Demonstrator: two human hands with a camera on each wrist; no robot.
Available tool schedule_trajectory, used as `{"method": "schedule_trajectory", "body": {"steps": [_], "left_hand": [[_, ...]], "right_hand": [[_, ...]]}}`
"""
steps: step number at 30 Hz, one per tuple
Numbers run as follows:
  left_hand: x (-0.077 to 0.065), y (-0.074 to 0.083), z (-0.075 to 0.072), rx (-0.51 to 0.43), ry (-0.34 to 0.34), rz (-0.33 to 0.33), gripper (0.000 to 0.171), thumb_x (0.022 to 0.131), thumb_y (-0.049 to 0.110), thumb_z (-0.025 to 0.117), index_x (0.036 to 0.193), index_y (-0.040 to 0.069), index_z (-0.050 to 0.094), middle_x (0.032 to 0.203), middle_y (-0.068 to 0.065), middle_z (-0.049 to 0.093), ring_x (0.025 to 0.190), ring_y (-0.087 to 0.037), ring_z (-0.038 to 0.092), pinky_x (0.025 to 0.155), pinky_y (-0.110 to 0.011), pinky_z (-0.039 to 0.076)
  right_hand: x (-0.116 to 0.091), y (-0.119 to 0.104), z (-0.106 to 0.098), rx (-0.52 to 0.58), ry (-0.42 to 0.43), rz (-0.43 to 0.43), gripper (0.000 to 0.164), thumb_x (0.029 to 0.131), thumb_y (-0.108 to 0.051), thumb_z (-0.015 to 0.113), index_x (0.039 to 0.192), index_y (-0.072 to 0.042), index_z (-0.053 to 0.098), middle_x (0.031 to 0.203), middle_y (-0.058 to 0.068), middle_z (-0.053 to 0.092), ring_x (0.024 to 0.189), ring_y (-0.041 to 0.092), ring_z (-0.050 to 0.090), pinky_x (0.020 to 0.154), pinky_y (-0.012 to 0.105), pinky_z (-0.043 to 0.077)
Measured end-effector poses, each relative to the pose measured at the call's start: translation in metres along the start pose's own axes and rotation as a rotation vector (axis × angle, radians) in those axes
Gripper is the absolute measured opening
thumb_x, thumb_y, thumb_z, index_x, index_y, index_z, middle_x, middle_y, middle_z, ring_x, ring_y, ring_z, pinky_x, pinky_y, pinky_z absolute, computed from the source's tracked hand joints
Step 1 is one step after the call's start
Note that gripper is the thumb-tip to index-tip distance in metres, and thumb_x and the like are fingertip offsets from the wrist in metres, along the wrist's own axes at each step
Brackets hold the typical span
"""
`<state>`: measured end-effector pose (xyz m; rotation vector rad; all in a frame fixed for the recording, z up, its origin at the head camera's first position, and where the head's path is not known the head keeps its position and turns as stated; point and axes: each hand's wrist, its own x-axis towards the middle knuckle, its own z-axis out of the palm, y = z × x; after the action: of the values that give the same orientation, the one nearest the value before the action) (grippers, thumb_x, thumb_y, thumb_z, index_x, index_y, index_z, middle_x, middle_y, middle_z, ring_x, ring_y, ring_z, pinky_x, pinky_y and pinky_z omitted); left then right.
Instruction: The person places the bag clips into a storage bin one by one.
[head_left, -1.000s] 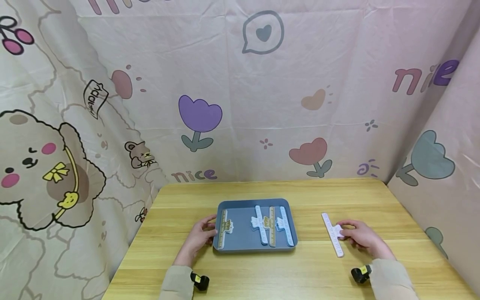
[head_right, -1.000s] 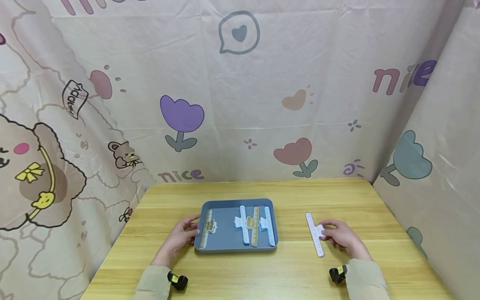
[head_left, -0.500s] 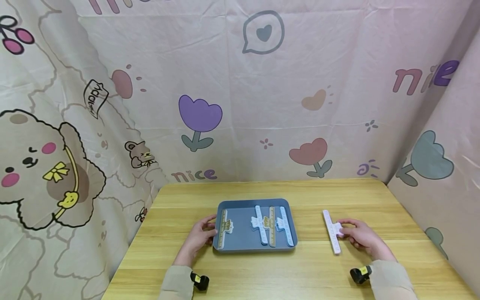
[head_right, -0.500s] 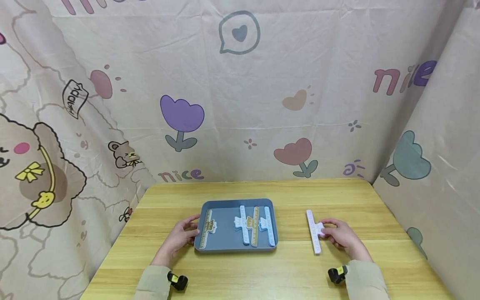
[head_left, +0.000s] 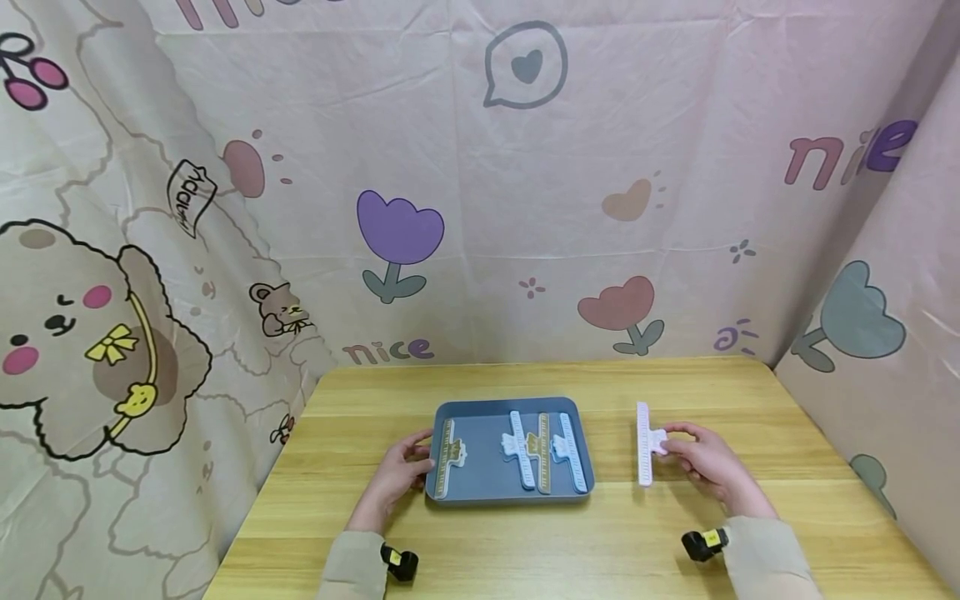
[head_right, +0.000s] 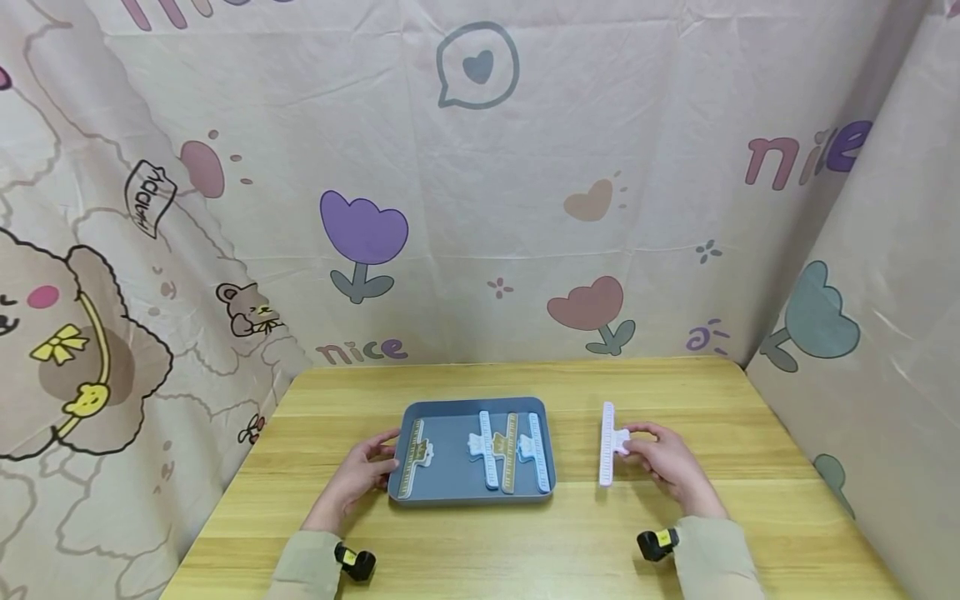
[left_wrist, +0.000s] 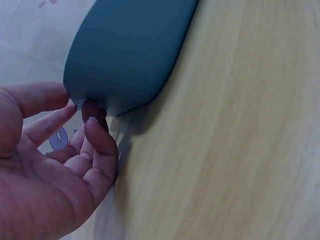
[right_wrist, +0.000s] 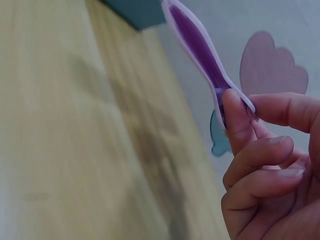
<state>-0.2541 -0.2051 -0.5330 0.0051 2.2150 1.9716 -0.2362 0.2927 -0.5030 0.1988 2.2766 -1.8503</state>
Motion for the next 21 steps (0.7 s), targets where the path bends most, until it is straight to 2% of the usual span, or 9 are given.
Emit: {"method": "schedule_trajectory", "body": {"steps": [7,13,21], "left_hand": [[0.0,0.0,0.0,0.004,0.0,-0.007,0.056,0.083,-0.005,0.056,0.136,0.005,0.04,0.115,-0.023,0.048,0.08,-0.027,0.056,0.057,-0.034,0.047],[0.0,0.0,0.0,-0.007,0.003,-0.007,0.056,0.082,-0.006,0.057,0.135,0.005,0.041,0.115,-0.024,0.048,0.08,-0.027,0.057,0.056,-0.033,0.047],[0.0,0.001,0.001,-0.011,0.004,-0.018,0.057,0.082,-0.006,0.057,0.136,0.006,0.041,0.116,-0.024,0.048,0.079,-0.027,0.056,0.056,-0.033,0.046]], "right_hand": [[0.004,-0.018,0.023,-0.034,0.001,-0.052,0.046,0.082,-0.015,0.064,0.123,0.0,0.048,0.062,0.002,0.05,0.046,0.008,0.038,0.039,0.024,0.033],[0.007,-0.031,0.046,-0.026,-0.021,-0.086,0.042,0.082,-0.013,0.064,0.12,0.0,0.051,0.066,0.003,0.057,0.046,0.009,0.038,0.04,0.023,0.031],[0.009,-0.046,0.08,-0.045,-0.012,-0.093,0.038,0.081,-0.012,0.064,0.117,-0.003,0.055,0.075,0.012,0.062,0.045,0.012,0.038,0.04,0.024,0.031]]}}
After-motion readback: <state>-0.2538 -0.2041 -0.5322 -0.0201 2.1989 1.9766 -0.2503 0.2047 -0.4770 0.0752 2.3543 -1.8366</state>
